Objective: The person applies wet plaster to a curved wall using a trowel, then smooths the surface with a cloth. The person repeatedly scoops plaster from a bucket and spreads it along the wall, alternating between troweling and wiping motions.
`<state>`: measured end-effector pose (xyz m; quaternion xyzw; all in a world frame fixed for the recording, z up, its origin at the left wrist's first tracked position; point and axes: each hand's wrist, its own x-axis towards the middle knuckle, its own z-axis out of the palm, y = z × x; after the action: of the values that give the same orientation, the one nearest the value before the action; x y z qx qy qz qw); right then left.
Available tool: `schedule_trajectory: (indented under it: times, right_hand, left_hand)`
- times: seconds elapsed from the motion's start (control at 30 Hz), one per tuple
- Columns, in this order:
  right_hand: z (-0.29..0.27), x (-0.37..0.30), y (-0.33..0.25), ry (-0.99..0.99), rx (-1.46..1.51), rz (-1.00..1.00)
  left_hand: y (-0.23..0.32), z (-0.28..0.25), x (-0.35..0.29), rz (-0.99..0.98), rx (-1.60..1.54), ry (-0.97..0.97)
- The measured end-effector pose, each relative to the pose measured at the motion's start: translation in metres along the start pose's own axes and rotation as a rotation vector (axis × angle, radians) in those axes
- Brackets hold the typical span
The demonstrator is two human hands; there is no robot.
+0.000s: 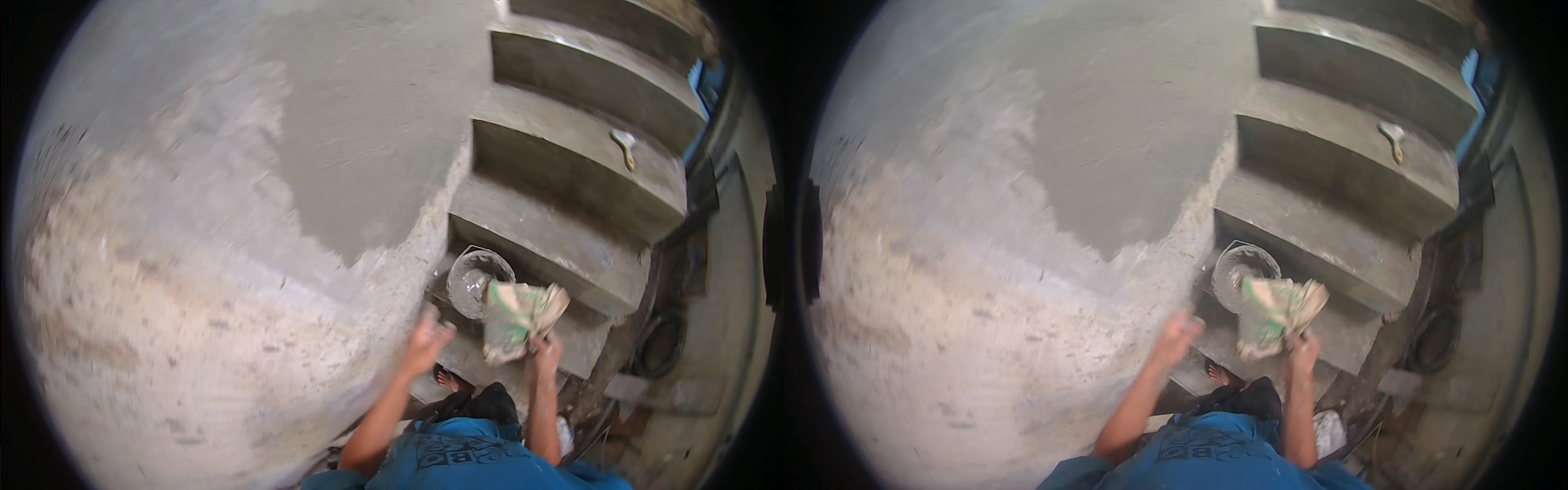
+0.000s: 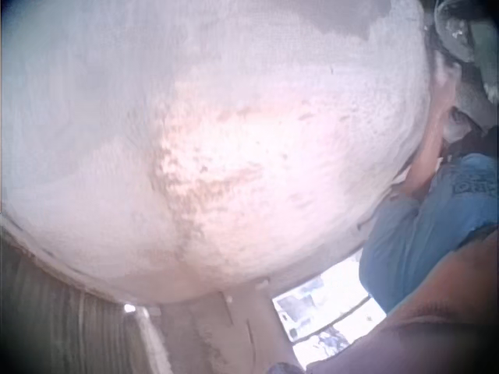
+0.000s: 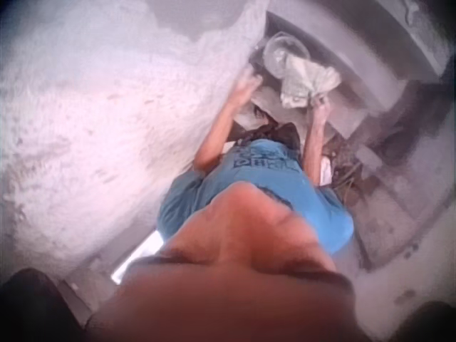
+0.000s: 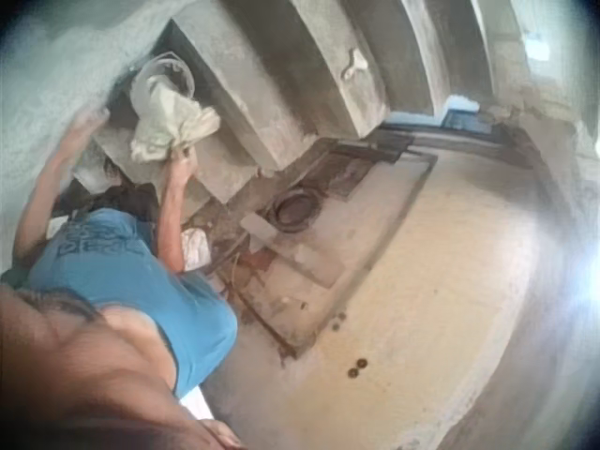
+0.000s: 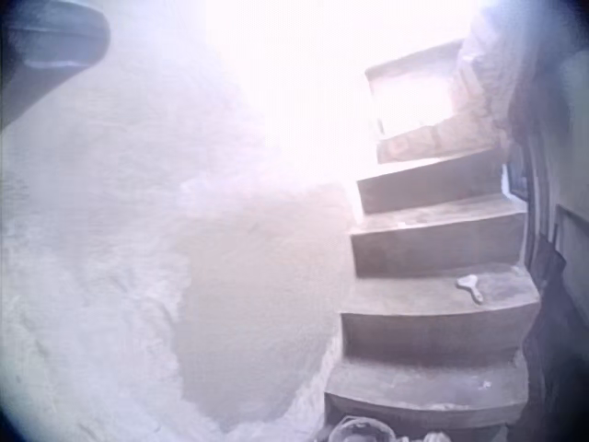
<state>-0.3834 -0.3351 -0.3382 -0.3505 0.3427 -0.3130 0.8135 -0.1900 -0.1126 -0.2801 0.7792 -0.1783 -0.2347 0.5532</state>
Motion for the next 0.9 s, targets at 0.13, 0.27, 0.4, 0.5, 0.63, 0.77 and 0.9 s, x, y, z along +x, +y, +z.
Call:
schedule_trajectory:
  times: [0.13, 0.27, 0.4, 0.5, 0.63, 0.77, 0.9]
  right_hand:
    - [0.012, -0.081, -0.002, -0.183, -0.039, 0.193]
    - [0.004, -0.109, -0.016, -0.508, 0.271, 0.253]
    - [0.003, -0.118, -0.018, -0.613, 0.179, 0.356]
    - [0.009, -0.121, -0.007, -0.475, 0.166, 0.430]
    - [0.029, -0.119, 0.017, -0.378, 0.075, 0.212]
    - [0.077, -0.108, 0.052, -0.284, -0.217, -0.066]
    - [0.172, -0.092, 0.102, -0.355, -0.423, -0.224]
  left_hand:
    - [-0.021, 0.067, -0.069, -0.306, -0.606, -0.142]
    - [-0.004, 0.056, -0.110, -0.258, -0.488, -0.187]
    - [0.012, 0.041, -0.122, -0.189, -0.307, -0.387]
    - [0.032, 0.030, -0.126, -0.099, -0.191, -0.325]
    - [0.062, 0.000, -0.128, -0.030, 0.426, -0.113]
    - [0.086, -0.058, -0.108, 0.224, 0.706, 0.152]
    - [0.125, -0.138, -0.059, 0.449, 0.889, 0.225]
